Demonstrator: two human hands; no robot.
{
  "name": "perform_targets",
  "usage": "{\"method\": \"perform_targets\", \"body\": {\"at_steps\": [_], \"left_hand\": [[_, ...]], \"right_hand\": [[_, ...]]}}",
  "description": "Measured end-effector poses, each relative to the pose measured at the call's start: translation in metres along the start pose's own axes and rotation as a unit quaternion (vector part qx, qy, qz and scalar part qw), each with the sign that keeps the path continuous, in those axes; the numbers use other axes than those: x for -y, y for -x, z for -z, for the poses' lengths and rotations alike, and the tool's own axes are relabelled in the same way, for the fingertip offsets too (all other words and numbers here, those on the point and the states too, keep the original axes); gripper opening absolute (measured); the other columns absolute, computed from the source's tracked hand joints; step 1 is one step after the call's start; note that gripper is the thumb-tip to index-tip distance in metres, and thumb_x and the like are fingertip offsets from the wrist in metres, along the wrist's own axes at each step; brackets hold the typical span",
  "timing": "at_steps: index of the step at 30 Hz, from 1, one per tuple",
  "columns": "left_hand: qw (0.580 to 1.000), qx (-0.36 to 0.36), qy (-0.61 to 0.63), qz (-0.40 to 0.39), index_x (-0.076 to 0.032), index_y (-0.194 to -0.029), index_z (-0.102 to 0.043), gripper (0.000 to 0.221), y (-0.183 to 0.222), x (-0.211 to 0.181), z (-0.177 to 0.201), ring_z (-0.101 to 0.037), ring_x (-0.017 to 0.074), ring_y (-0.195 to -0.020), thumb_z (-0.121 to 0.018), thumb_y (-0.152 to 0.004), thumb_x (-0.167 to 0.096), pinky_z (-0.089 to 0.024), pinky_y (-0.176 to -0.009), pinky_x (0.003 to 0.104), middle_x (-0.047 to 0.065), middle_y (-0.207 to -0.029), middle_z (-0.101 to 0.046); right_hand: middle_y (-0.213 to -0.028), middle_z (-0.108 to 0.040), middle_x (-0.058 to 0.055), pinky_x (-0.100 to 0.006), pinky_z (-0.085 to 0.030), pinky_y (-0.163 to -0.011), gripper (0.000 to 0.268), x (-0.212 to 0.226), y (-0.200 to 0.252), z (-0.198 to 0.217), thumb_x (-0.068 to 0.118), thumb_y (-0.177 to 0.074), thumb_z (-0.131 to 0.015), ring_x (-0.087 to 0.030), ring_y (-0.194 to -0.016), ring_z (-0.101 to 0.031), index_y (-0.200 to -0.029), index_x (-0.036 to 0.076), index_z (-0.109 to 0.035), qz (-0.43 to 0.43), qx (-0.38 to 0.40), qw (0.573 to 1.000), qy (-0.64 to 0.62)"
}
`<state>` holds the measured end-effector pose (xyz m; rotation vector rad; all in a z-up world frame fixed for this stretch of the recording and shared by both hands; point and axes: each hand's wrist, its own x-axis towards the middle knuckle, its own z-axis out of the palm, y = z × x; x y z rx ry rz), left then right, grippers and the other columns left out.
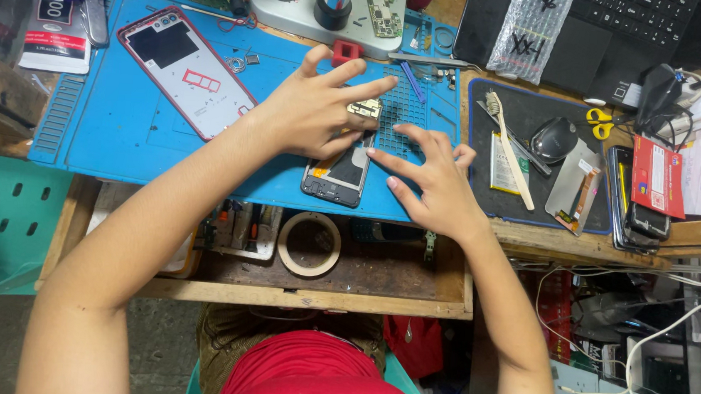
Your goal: The person is repairing a mobile phone by reattaching internal cables and components to the chassis by hand and using a screwdriver on a workbench.
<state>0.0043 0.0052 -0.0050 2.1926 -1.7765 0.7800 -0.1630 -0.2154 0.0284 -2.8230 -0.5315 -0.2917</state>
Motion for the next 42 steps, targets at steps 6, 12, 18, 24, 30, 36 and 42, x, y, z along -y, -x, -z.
{"method": "perform_targets", "body": {"at_steps": [6, 12, 18, 24, 30, 36, 42], "left_hand": [[1.0, -0.006, 0.004, 0.001, -0.035, -0.111, -0.079, 0.025, 0.002, 0.001, -0.002, -0.045, 0.0248, -0.138, -0.065, -0.091, -0.038, -0.023, -0.109, 0.057, -0.001, -0.163, -0.045], [1.0, -0.003, -0.004, 0.005, -0.034, -0.11, -0.079, 0.026, 0.003, 0.0, -0.006, -0.044, 0.0242, -0.138, -0.065, -0.089, -0.038, -0.022, -0.108, 0.058, -0.001, -0.162, -0.046], [1.0, -0.002, 0.015, 0.008, -0.031, -0.114, -0.08, 0.032, 0.003, -0.004, -0.003, -0.045, 0.0238, -0.139, -0.066, -0.087, -0.039, -0.021, -0.112, 0.058, -0.002, -0.162, -0.047], [0.998, -0.011, 0.063, -0.003, -0.037, -0.129, -0.074, 0.037, -0.008, -0.001, 0.004, -0.041, 0.0296, -0.142, -0.066, -0.093, -0.036, -0.021, -0.106, 0.065, -0.002, -0.158, -0.047], [0.986, 0.16, 0.005, -0.046, -0.037, -0.133, -0.067, 0.071, -0.02, 0.001, 0.006, -0.04, 0.0236, -0.137, -0.072, -0.062, -0.034, -0.024, -0.109, 0.062, -0.003, -0.152, -0.05], [0.954, 0.289, -0.01, -0.077, -0.026, -0.138, -0.064, 0.059, -0.033, 0.003, 0.03, -0.041, 0.016, -0.141, -0.071, -0.081, -0.04, -0.019, -0.123, 0.056, -0.01, -0.146, -0.054], [0.939, 0.339, 0.009, -0.067, -0.036, -0.154, -0.042, 0.112, -0.028, 0.009, 0.062, -0.036, 0.0212, -0.139, -0.087, -0.054, -0.061, -0.019, -0.114, 0.053, 0.001, -0.161, -0.039]], "right_hand": [[-0.15, -0.051, -0.005, -0.05, -0.025, -0.093, 0.047, 0.01, 0.003, 0.003, 0.034, -0.089, -0.068, -0.026, -0.129, -0.044, -0.136, 0.033, -0.069, 0.018, 0.018, 1.0, 0.012], [-0.145, -0.053, -0.007, -0.049, -0.026, -0.091, 0.052, 0.029, 0.018, 0.0, 0.032, -0.085, -0.07, -0.027, -0.125, -0.049, -0.137, 0.024, -0.068, 0.043, 0.007, 0.999, 0.01], [-0.132, -0.061, -0.006, -0.048, -0.027, -0.089, 0.05, 0.062, 0.03, -0.012, 0.025, -0.088, -0.073, -0.024, -0.117, -0.06, -0.134, 0.008, -0.068, 0.037, -0.045, 0.998, 0.011], [-0.129, -0.065, -0.002, -0.043, -0.03, -0.095, 0.045, 0.058, 0.019, -0.005, 0.029, -0.085, -0.082, -0.021, -0.117, -0.06, -0.126, 0.014, -0.07, 0.007, -0.094, 0.994, -0.055], [-0.127, -0.065, -0.001, -0.045, -0.029, -0.094, 0.036, 0.049, 0.002, -0.009, 0.028, -0.086, -0.081, -0.022, -0.119, -0.058, -0.117, 0.013, -0.072, 0.061, -0.057, 0.996, -0.035], [-0.128, -0.065, 0.002, -0.047, -0.027, -0.093, 0.027, 0.032, 0.006, -0.004, 0.024, -0.09, -0.077, -0.021, -0.121, -0.056, -0.114, 0.012, -0.073, 0.115, -0.034, 0.993, 0.023], [-0.14, -0.059, -0.001, -0.049, -0.028, -0.101, 0.028, -0.009, 0.008, 0.014, 0.02, -0.087, -0.077, -0.027, -0.128, -0.049, -0.114, 0.013, -0.074, 0.109, 0.007, 0.993, 0.052]]}}
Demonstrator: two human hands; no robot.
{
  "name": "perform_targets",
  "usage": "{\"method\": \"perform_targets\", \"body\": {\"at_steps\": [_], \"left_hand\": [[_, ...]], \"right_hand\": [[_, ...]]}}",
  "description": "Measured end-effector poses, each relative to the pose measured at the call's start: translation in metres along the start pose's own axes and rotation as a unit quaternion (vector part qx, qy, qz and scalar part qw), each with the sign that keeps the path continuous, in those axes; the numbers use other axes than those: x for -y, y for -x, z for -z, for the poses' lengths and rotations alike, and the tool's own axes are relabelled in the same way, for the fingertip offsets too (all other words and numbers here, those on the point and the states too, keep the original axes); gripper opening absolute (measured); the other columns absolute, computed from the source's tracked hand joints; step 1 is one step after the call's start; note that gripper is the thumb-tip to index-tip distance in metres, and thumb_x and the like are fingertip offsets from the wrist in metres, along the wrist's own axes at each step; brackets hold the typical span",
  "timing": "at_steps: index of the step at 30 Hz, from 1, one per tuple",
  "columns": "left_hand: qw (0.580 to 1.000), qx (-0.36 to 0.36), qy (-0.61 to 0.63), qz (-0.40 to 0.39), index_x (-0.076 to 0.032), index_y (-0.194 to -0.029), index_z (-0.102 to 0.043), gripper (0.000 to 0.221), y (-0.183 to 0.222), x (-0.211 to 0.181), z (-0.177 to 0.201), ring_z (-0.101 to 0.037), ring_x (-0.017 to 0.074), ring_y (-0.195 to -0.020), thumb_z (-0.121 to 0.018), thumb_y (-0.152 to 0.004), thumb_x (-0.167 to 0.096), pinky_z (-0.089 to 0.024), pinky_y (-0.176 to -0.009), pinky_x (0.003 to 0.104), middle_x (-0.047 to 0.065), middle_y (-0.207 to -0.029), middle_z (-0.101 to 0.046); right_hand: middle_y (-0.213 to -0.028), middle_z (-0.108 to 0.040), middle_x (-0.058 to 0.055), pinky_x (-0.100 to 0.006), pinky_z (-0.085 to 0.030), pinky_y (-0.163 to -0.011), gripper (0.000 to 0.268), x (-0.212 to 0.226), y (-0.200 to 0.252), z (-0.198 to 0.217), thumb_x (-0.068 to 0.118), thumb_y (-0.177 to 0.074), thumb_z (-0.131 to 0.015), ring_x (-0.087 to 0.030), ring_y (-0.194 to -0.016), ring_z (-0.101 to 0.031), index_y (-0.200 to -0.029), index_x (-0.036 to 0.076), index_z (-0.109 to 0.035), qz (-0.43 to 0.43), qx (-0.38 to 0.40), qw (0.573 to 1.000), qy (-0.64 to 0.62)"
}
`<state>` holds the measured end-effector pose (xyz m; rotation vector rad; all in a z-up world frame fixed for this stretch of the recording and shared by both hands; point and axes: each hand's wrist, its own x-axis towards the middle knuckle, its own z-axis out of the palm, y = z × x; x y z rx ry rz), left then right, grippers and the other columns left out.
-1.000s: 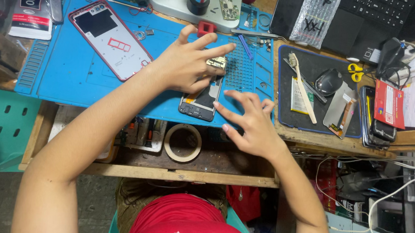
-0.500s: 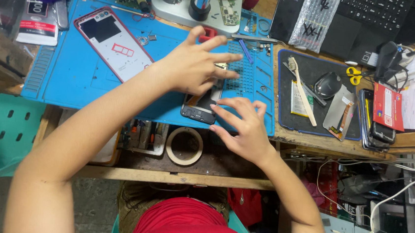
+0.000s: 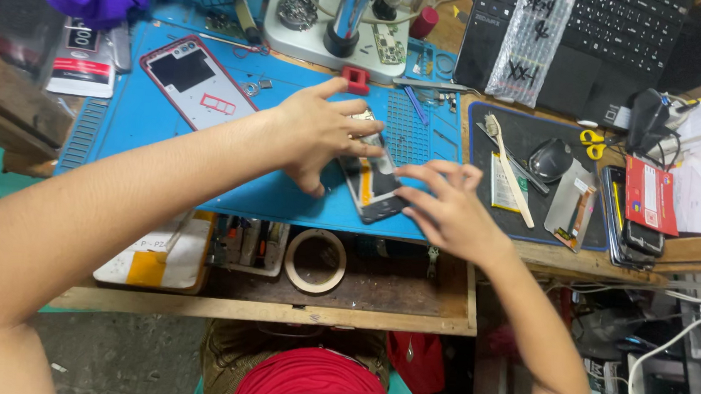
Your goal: The person is repairing a mobile phone by reattaching internal cables and components to the chassis by hand and using a screwdriver on a workbench.
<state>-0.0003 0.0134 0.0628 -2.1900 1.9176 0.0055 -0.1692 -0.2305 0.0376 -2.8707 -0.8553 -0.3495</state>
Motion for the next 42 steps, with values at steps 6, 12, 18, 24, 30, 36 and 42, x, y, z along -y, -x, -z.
{"method": "perform_targets", "body": {"at_steps": [6, 12, 18, 24, 30, 36, 42], "left_hand": [[0.992, -0.088, 0.091, 0.004, -0.033, -0.161, -0.012, 0.133, -0.005, 0.017, -0.019, -0.034, 0.0288, -0.146, -0.088, -0.057, -0.065, -0.023, -0.115, 0.055, 0.006, -0.157, -0.043], [0.989, -0.029, 0.142, 0.037, -0.037, -0.162, -0.001, 0.142, -0.025, 0.03, -0.024, -0.048, 0.0274, -0.131, -0.09, -0.054, -0.066, -0.032, -0.103, 0.057, -0.002, -0.142, -0.057], [0.993, -0.003, 0.11, 0.036, -0.048, -0.16, -0.009, 0.145, -0.032, 0.029, -0.006, -0.049, 0.0295, -0.125, -0.094, -0.043, -0.064, -0.033, -0.1, 0.054, 0.003, -0.131, -0.061], [0.994, -0.02, 0.088, 0.055, -0.043, -0.163, -0.015, 0.135, -0.002, 0.009, -0.005, -0.056, 0.0305, -0.118, -0.087, -0.052, -0.068, -0.031, -0.106, 0.05, 0.01, -0.115, -0.068], [0.981, -0.112, 0.051, 0.152, -0.027, -0.149, -0.046, 0.099, 0.05, 0.049, -0.018, -0.058, 0.0308, -0.114, -0.078, -0.068, -0.075, -0.032, -0.097, 0.054, 0.013, -0.109, -0.068], [0.939, -0.079, 0.028, 0.335, -0.025, -0.113, -0.08, 0.044, 0.112, 0.117, -0.034, -0.057, 0.0244, -0.12, -0.082, -0.076, -0.048, -0.033, -0.099, 0.052, 0.005, -0.114, -0.071], [0.94, -0.044, 0.06, 0.332, -0.034, -0.115, -0.079, 0.051, 0.109, 0.127, -0.063, -0.054, 0.0224, -0.118, -0.082, -0.066, -0.019, -0.034, -0.098, 0.048, 0.0, -0.115, -0.068]], "right_hand": [[-0.148, -0.056, -0.002, -0.047, -0.029, -0.11, 0.032, -0.031, -0.001, 0.012, 0.028, -0.08, -0.08, -0.03, -0.13, -0.041, -0.112, 0.028, -0.078, -0.035, -0.009, 0.996, -0.082], [-0.135, -0.061, -0.015, -0.046, -0.038, -0.112, 0.093, 0.009, -0.017, -0.007, 0.042, -0.07, -0.09, -0.034, -0.128, -0.053, -0.148, 0.008, -0.053, -0.213, -0.033, 0.962, -0.166], [-0.13, -0.064, -0.017, -0.041, -0.045, -0.107, 0.105, 0.023, -0.035, -0.015, 0.029, -0.062, -0.092, -0.033, -0.121, -0.06, -0.152, 0.003, -0.044, -0.186, -0.058, 0.952, -0.234], [-0.142, -0.063, -0.013, -0.038, -0.044, -0.115, 0.087, -0.008, -0.047, -0.003, 0.02, -0.064, -0.087, -0.025, -0.133, -0.06, -0.142, 0.005, -0.052, -0.114, 0.03, 0.933, -0.34], [-0.143, -0.059, -0.012, -0.04, -0.041, -0.116, 0.086, -0.017, -0.05, 0.008, 0.019, -0.061, -0.09, -0.025, -0.134, -0.057, -0.14, 0.007, -0.057, -0.064, 0.054, 0.933, -0.35], [-0.139, -0.064, -0.012, -0.041, -0.043, -0.114, 0.056, -0.027, -0.068, 0.023, 0.017, -0.074, -0.087, -0.027, -0.134, -0.059, -0.126, 0.008, -0.068, -0.059, -0.063, 0.959, -0.271], [-0.117, -0.073, -0.009, -0.035, -0.053, -0.102, 0.027, -0.053, -0.111, 0.017, 0.012, -0.087, -0.08, -0.022, -0.114, -0.071, -0.112, 0.006, -0.074, -0.046, -0.157, 0.957, -0.24]]}}
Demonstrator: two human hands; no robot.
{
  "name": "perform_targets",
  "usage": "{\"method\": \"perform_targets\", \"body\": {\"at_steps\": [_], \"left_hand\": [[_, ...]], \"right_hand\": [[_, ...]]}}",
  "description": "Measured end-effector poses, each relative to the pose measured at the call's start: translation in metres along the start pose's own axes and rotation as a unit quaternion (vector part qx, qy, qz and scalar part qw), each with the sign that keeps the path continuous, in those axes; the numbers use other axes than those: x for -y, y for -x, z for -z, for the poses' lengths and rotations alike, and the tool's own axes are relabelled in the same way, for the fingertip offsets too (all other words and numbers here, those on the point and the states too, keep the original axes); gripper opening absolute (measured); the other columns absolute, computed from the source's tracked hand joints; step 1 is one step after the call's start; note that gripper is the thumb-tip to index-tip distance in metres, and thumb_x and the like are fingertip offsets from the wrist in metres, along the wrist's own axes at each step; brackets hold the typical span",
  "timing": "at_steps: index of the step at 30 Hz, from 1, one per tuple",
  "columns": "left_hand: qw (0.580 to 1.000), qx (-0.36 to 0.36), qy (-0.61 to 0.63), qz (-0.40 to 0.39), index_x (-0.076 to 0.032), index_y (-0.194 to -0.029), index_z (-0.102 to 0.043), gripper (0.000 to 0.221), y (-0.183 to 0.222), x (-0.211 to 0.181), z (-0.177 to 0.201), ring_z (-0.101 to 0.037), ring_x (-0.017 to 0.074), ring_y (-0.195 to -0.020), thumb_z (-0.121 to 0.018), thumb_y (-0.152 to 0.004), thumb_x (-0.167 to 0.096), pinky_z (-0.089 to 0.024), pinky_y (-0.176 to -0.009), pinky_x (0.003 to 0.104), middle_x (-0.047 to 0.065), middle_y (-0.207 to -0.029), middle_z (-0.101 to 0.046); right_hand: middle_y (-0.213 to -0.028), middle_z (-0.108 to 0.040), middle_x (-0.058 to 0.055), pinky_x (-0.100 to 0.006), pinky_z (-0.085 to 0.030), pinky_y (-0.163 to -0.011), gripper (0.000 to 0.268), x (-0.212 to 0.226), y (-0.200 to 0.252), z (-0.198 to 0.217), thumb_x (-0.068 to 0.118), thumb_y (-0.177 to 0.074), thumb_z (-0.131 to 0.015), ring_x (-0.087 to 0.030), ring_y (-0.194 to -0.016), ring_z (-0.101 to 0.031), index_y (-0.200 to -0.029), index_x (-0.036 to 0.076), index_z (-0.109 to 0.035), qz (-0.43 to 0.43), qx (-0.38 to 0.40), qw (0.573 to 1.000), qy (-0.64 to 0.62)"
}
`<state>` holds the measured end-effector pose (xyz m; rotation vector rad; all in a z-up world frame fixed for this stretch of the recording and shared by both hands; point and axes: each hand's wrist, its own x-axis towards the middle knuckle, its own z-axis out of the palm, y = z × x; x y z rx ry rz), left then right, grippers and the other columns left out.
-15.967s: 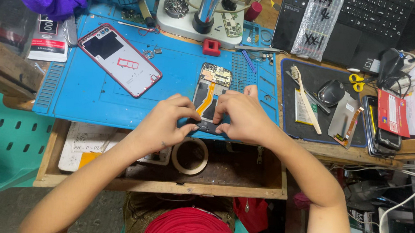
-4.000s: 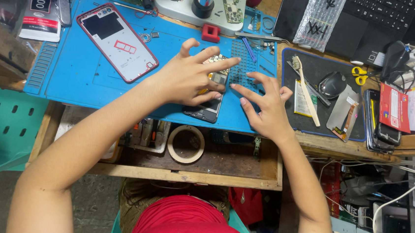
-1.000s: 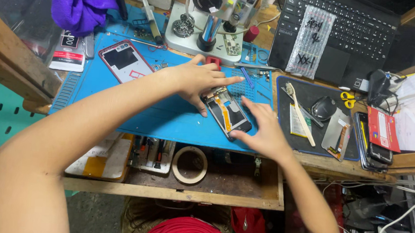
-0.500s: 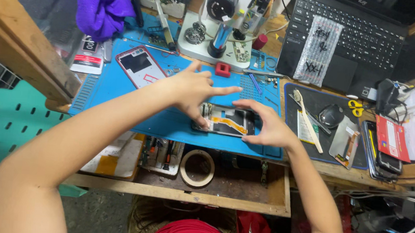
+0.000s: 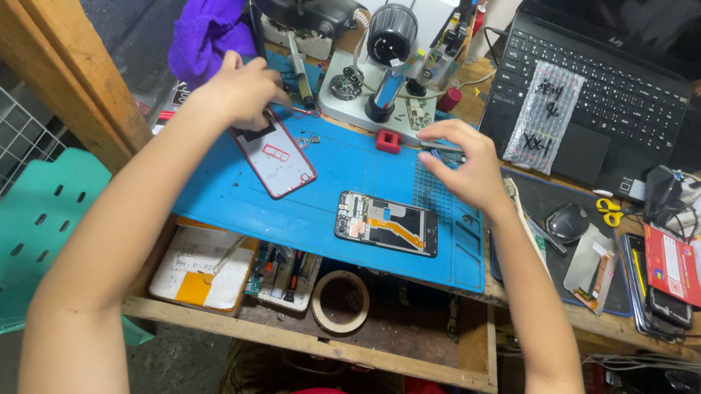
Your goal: The person is repairing a mobile phone by reattaching internal cables and components to the chassis by hand and using a screwdriver on a workbench.
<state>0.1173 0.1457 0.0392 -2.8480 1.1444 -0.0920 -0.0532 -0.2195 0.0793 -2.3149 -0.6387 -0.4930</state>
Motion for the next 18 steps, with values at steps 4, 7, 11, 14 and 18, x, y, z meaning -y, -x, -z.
{"method": "perform_targets", "body": {"at_steps": [4, 7, 11, 14, 18], "left_hand": [[0.997, -0.026, -0.076, -0.022, -0.034, -0.107, -0.079, 0.049, -0.004, 0.001, -0.015, -0.055, 0.0177, -0.117, -0.077, -0.066, -0.007, -0.034, -0.101, 0.048, -0.007, -0.111, -0.068], [0.992, -0.042, -0.11, -0.035, -0.031, -0.094, -0.079, 0.032, 0.002, 0.004, -0.021, -0.055, 0.0158, -0.119, -0.076, -0.071, -0.008, -0.036, -0.102, 0.047, -0.008, -0.11, -0.067], [0.99, -0.07, -0.118, -0.034, -0.031, -0.087, -0.078, 0.027, 0.015, 0.005, -0.018, -0.056, 0.0153, -0.116, -0.076, -0.07, -0.01, -0.036, -0.102, 0.047, -0.007, -0.103, -0.066], [0.993, -0.012, -0.114, -0.033, -0.029, -0.086, -0.078, 0.02, 0.023, 0.003, -0.017, -0.057, 0.0145, -0.115, -0.076, -0.074, -0.013, -0.038, -0.096, 0.044, -0.007, -0.101, -0.066], [0.994, -0.012, -0.099, -0.04, -0.029, -0.081, -0.078, 0.015, 0.031, 0.001, -0.011, -0.058, 0.0143, -0.111, -0.075, -0.078, -0.015, -0.038, -0.094, 0.043, -0.008, -0.097, -0.066]], "right_hand": [[-0.109, -0.075, -0.008, -0.032, -0.054, -0.086, 0.021, -0.026, -0.009, -0.017, 0.01, -0.086, -0.077, -0.02, -0.1, -0.072, -0.107, 0.006, -0.077, -0.023, -0.02, 0.999, 0.02], [-0.105, -0.075, -0.007, -0.029, -0.054, -0.082, 0.017, -0.046, -0.004, -0.031, 0.01, -0.087, -0.077, -0.018, -0.096, -0.072, -0.104, 0.007, -0.077, -0.033, -0.03, 0.999, 0.007], [-0.099, -0.075, -0.006, -0.027, -0.053, -0.076, 0.012, -0.063, 0.008, -0.029, 0.011, -0.088, -0.076, -0.016, -0.087, -0.071, -0.099, 0.006, -0.078, -0.055, -0.045, 0.997, 0.019], [-0.097, -0.075, -0.006, -0.027, -0.053, -0.073, 0.011, -0.069, 0.006, -0.022, 0.011, -0.09, -0.075, -0.017, -0.085, -0.071, -0.099, 0.006, -0.079, -0.071, -0.055, 0.996, 0.019], [-0.096, -0.076, -0.007, -0.029, -0.053, -0.074, 0.01, -0.065, 0.01, -0.021, 0.01, -0.09, -0.075, -0.018, -0.086, -0.071, -0.099, 0.006, -0.079, -0.062, -0.057, 0.996, 0.041]]}}
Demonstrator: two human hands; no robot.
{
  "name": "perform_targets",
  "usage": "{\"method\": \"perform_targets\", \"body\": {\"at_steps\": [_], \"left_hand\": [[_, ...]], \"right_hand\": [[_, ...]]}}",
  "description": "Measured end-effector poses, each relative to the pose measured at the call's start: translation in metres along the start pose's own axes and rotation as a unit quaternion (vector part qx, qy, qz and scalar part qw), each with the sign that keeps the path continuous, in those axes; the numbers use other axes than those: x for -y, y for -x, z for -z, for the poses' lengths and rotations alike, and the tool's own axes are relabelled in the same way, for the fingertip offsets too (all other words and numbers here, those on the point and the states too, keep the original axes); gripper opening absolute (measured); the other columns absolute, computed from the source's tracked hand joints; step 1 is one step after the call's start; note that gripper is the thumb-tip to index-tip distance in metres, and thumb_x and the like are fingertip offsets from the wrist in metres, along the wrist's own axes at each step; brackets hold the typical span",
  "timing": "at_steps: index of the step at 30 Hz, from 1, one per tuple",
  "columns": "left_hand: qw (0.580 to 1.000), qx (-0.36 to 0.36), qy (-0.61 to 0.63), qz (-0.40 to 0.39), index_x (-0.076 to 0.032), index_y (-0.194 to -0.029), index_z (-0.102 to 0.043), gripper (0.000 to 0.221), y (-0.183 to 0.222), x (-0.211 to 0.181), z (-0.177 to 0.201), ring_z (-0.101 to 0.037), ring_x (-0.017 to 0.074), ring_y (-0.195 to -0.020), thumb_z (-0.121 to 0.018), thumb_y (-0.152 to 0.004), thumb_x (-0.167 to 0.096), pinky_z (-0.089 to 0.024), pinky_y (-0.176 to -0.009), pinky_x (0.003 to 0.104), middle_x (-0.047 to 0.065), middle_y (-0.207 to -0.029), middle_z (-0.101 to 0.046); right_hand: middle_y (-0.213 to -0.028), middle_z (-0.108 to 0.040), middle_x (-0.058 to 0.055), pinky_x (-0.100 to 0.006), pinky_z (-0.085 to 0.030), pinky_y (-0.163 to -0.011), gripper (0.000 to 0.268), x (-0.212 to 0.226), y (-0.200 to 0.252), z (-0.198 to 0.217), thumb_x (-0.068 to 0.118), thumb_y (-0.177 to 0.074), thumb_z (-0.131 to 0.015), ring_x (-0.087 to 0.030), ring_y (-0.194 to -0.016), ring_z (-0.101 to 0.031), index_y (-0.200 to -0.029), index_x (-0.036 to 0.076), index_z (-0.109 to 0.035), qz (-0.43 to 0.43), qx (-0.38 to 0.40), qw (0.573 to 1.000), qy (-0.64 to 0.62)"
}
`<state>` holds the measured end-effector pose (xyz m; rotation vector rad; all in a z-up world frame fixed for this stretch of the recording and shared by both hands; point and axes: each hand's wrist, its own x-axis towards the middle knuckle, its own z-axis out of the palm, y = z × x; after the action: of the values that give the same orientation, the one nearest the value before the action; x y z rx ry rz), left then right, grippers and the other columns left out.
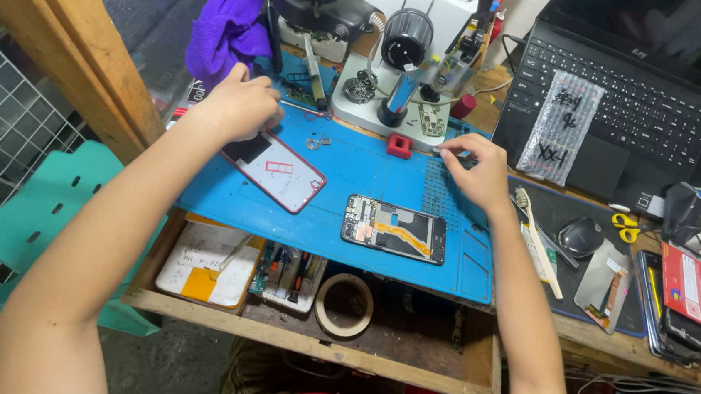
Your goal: The person is repairing a mobile phone by reattaching internal cables and components to the chassis by hand and using a screwdriver on a workbench.
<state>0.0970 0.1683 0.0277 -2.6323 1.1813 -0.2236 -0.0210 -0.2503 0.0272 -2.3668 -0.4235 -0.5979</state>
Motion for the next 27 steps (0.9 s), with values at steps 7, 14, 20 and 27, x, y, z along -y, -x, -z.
{"method": "perform_targets", "body": {"at_steps": [7, 14, 20, 27], "left_hand": [[1.0, -0.01, 0.016, -0.014, -0.03, -0.079, -0.08, 0.016, 0.005, 0.005, 0.001, -0.057, 0.0148, -0.111, -0.074, -0.076, -0.015, -0.037, -0.092, 0.041, -0.011, -0.094, -0.067], [0.999, -0.009, 0.034, -0.003, -0.028, -0.086, -0.08, 0.016, -0.004, 0.017, -0.021, -0.06, 0.0112, -0.107, -0.073, -0.079, -0.016, -0.036, -0.091, 0.043, -0.012, -0.093, -0.072], [0.999, -0.046, -0.005, 0.007, -0.031, -0.082, -0.081, 0.013, -0.007, 0.023, -0.027, -0.06, 0.0141, -0.108, -0.074, -0.08, -0.021, -0.035, -0.093, 0.047, -0.01, -0.089, -0.071], [0.998, -0.047, 0.007, 0.027, -0.032, -0.086, -0.081, 0.017, -0.015, 0.024, -0.025, -0.061, 0.0148, -0.106, -0.072, -0.082, -0.018, -0.036, -0.095, 0.044, -0.01, -0.089, -0.071]], "right_hand": [[-0.096, -0.075, -0.009, -0.029, -0.054, -0.078, 0.008, -0.014, 0.003, 0.031, 0.01, -0.096, -0.075, -0.017, -0.087, -0.071, -0.101, 0.004, -0.078, -0.004, -0.072, 0.997, 0.039], [-0.093, -0.077, -0.008, -0.026, -0.052, -0.071, 0.008, -0.048, 0.015, 0.08, 0.007, -0.096, -0.075, -0.012, -0.082, -0.072, -0.103, 0.005, -0.08, -0.092, -0.15, 0.983, 0.056], [-0.093, -0.078, -0.006, -0.024, -0.052, -0.073, 0.012, -0.073, 0.037, 0.121, 0.005, -0.093, -0.076, -0.009, -0.084, -0.072, -0.104, 0.004, -0.08, -0.125, -0.173, 0.972, 0.095], [-0.094, -0.078, -0.005, -0.024, -0.05, -0.072, 0.013, -0.087, 0.069, 0.149, 0.006, -0.092, -0.08, -0.009, -0.081, -0.066, -0.105, 0.004, -0.081, -0.189, -0.162, 0.964, 0.09]]}}
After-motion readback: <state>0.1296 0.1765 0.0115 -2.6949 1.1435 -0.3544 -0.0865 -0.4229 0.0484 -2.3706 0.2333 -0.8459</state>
